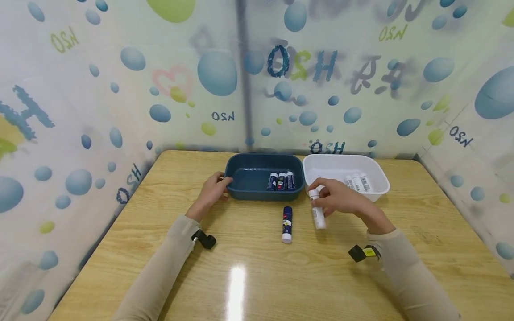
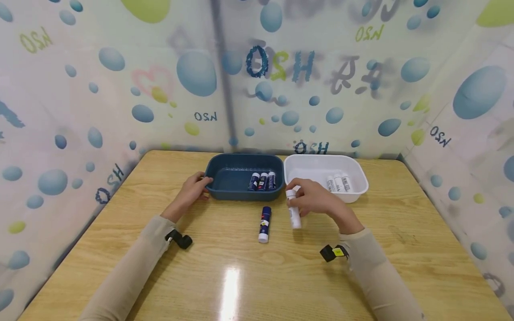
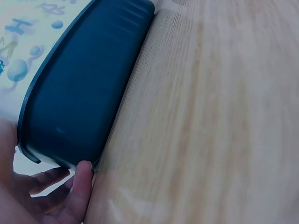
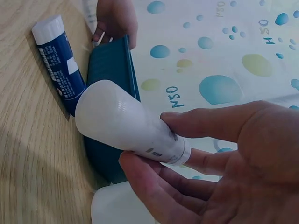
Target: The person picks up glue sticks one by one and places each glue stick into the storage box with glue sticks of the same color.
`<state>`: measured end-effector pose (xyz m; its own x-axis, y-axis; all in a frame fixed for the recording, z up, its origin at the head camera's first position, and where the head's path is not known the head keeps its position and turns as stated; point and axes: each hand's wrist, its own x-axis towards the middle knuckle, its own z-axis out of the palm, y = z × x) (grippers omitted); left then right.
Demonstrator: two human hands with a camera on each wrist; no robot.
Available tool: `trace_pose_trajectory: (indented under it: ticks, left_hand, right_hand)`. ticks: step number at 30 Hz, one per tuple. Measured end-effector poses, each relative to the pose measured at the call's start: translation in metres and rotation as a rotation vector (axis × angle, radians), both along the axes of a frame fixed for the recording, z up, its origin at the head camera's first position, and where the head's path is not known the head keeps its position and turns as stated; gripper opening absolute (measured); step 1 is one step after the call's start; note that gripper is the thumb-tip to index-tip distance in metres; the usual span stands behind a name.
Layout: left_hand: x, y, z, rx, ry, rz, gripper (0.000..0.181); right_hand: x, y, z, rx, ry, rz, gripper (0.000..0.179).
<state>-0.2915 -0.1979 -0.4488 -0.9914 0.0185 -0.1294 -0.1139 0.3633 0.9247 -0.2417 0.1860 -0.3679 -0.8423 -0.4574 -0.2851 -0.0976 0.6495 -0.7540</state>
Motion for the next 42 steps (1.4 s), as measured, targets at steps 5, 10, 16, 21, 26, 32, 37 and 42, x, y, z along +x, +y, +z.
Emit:
trace_pose_trajectory:
  ticks: [5,10,16,21,26,32,37,42]
  left_hand:
    - [0.0,0.0,0.0,0.008,-0.001,0.005,0.049]
    - [0.0,0.0,0.0,0.011,-0.003,0.005,0.049]
    - [0.0,0.001,0.0,0.008,0.001,0.004,0.049]
    - [0.001,0.0,-0.001,0.003,-0.001,0.004,0.049]
    - [0.0,-0.001,0.0,0.001,0.002,0.004,0.05]
    - [-0.002,0.0,0.001,0.008,0.004,0.004,0.051]
    - [-0.002,0.001,-0.001,0.006,0.006,0.002,0.05]
    - [-0.002,0.0,-0.002,0.01,0.011,0.008,0.05]
  right_hand:
    - [-0.001,0.004,0.001,-0.019,0.008,-0.008,0.042]
    - [-0.001,0.008,0.003,-0.016,0.014,-0.039,0.044]
    - [-0.002,0.009,0.002,-0.017,0.005,-0.048,0.044]
    - [-0.001,0.009,0.003,-0.016,0.006,-0.048,0.045]
    - [-0.003,0.012,0.006,-0.029,0.032,-0.053,0.041]
    - [-0.006,0.016,0.007,-0.054,0.037,-0.065,0.042]
    - [-0.008,0.02,0.008,-0.064,0.045,-0.07,0.043]
    - [-0.014,0.022,0.014,-0.053,0.056,-0.066,0.045]
